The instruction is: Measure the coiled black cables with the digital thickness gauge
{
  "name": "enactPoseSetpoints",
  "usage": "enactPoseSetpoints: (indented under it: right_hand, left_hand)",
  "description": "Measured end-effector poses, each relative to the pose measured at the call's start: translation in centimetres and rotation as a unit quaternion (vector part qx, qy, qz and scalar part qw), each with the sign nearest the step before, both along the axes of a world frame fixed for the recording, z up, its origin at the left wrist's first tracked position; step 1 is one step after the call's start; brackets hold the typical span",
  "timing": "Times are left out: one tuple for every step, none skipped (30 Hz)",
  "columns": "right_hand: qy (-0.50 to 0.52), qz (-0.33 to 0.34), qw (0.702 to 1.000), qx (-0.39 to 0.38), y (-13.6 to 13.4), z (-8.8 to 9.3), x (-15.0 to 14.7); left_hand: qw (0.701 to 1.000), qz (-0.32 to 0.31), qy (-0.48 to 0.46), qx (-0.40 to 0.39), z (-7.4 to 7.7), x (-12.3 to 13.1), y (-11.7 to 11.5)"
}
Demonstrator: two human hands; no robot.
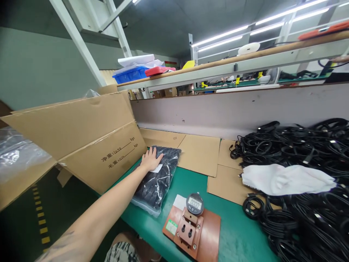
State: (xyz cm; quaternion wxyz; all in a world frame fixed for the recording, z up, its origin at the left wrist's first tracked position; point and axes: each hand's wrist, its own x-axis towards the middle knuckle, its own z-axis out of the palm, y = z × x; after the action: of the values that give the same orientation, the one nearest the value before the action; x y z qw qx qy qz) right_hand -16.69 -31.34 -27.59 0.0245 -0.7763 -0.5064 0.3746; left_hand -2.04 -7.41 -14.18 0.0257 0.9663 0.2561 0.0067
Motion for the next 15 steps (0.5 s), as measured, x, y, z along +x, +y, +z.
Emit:
enactPoseSetpoints:
  right_hand:
    - [-0.003, 0.001, 1.0, -0.003, 0.3, 0.0, 0.4]
    - [-0.006, 0.002, 1.0, -0.004, 0.6, 0.0, 0.6]
    - [-0.008, 0.004, 1.0, -0.004, 0.8, 0.0, 0.6]
    - [-0.009, 0.005, 1.0, -0.002, 1.0, 0.0, 0.5]
    - [-0.01, 0.005, 1.0, 0.001, 1.1, 0.0, 0.3]
    - [-0.012, 0.003, 1.0, 0.005, 1.1, 0.1, 0.1]
    - [-0.015, 0.0, 1.0, 0.009, 1.0, 0.2, 0.0]
    - [-0.02, -0.007, 1.0, 0.013, 0.7, 0.3, 0.1]
    - [-0.027, -0.015, 0.999, 0.015, 0.3, 0.5, 0.4]
    - [-0.037, -0.027, 0.999, 0.019, -0.2, 0.7, 0.9]
    - [-0.05, -0.042, 0.998, 0.025, -0.9, 1.0, 1.7]
    - [-0.066, -0.059, 0.995, 0.035, -1.7, 1.3, 2.7]
    - [-0.085, -0.076, 0.993, 0.045, -2.5, 1.7, 3.8]
    - [-0.104, -0.093, 0.989, 0.057, -3.3, 2.1, 4.9]
    - [-0.125, -0.111, 0.983, 0.074, -4.0, 2.6, 6.0]
  left_hand:
    - [1.0, 0.005, 0.004, 0.0, 0.4, 0.5, -0.1]
    - [1.0, 0.008, 0.005, 0.001, 0.7, 1.0, -0.4]
    - [1.0, 0.006, 0.003, 0.005, 0.9, 1.6, -0.9]
    - [1.0, -0.003, -0.002, 0.011, 1.0, 2.2, -1.5]
    - [1.0, -0.018, -0.009, 0.019, 0.9, 2.7, -2.3]
    - [0.999, -0.038, -0.016, 0.026, 0.7, 3.1, -3.1]
    - [0.998, -0.057, -0.02, 0.03, 0.4, 3.4, -3.9]
    - [0.997, -0.075, -0.02, 0.031, 0.2, 3.6, -4.6]
    - [0.996, -0.087, -0.018, 0.028, 0.0, 3.7, -5.2]
    - [0.995, -0.095, -0.013, 0.022, -0.1, 3.7, -5.6]
    - [0.995, -0.1, -0.01, 0.015, 0.0, 3.8, -5.9]
    - [0.995, -0.101, -0.008, 0.007, 0.1, 3.9, -6.1]
    - [0.995, -0.103, -0.012, 0.002, 0.3, 4.1, -6.2]
    - [0.994, -0.11, -0.022, 0.001, 0.5, 4.2, -6.4]
    - [0.992, -0.125, -0.034, 0.002, 0.5, 4.4, -6.5]
